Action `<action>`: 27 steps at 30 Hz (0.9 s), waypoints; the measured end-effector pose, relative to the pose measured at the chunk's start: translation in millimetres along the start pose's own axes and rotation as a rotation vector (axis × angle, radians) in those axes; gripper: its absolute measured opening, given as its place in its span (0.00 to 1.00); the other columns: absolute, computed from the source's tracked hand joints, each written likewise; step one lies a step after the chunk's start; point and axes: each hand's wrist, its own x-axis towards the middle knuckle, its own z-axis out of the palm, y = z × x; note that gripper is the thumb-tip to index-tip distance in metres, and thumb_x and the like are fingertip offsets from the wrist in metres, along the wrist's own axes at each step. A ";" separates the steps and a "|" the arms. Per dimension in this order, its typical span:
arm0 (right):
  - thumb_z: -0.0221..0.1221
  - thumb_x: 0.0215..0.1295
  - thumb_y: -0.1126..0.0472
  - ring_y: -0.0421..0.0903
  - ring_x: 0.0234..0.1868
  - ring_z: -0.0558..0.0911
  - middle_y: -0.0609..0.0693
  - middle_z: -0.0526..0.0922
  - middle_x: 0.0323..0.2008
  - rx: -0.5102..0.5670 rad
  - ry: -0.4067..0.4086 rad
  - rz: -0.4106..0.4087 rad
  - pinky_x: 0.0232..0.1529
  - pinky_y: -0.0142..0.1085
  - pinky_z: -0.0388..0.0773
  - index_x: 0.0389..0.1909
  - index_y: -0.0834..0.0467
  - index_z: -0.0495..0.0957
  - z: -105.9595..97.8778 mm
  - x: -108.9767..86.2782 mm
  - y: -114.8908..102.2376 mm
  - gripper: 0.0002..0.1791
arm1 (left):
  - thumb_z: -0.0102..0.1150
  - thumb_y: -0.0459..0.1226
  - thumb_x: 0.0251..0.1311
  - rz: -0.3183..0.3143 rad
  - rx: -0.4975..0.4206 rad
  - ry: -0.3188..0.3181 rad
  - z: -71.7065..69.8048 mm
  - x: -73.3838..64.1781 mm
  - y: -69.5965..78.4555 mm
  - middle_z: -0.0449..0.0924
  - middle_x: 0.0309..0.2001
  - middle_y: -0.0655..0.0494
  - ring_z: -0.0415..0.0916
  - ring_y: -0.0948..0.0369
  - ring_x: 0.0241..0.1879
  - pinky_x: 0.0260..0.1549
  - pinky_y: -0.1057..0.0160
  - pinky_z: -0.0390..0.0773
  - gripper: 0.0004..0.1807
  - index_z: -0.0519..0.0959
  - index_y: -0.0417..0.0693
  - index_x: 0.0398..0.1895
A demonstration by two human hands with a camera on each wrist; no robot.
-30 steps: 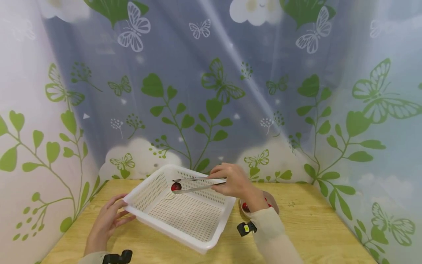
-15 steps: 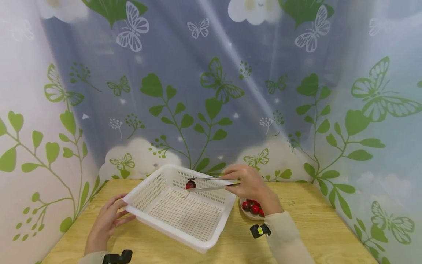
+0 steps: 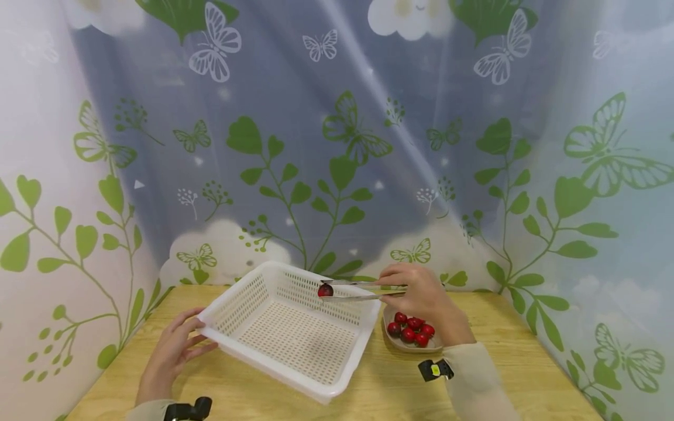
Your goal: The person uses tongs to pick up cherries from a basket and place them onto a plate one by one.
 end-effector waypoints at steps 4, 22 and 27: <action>0.79 0.46 0.65 0.48 0.43 0.88 0.49 0.90 0.42 -0.013 0.013 0.003 0.44 0.45 0.90 0.41 0.53 0.91 -3.7 -5.3 4.5 0.17 | 0.50 0.35 0.73 -0.003 -0.011 0.001 -1.3 0.5 -1.1 0.73 0.49 0.58 0.85 0.60 0.42 0.51 0.54 0.91 0.19 0.71 0.58 0.64; 0.77 0.47 0.68 0.52 0.41 0.87 0.52 0.90 0.41 -0.105 0.010 0.112 0.38 0.48 0.89 0.41 0.56 0.91 -45.3 -60.0 38.7 0.17 | 0.50 0.36 0.73 -0.001 -0.005 0.004 0.4 -1.6 2.0 0.73 0.49 0.59 0.85 0.60 0.43 0.51 0.55 0.91 0.20 0.70 0.55 0.66; 0.78 0.48 0.67 0.51 0.39 0.87 0.51 0.90 0.41 -0.115 -0.034 0.170 0.32 0.41 0.87 0.41 0.56 0.91 -50.9 -77.6 50.2 0.17 | 0.50 0.35 0.73 0.007 -0.008 -0.003 1.2 -2.9 1.7 0.73 0.49 0.58 0.85 0.60 0.43 0.51 0.55 0.91 0.18 0.71 0.56 0.64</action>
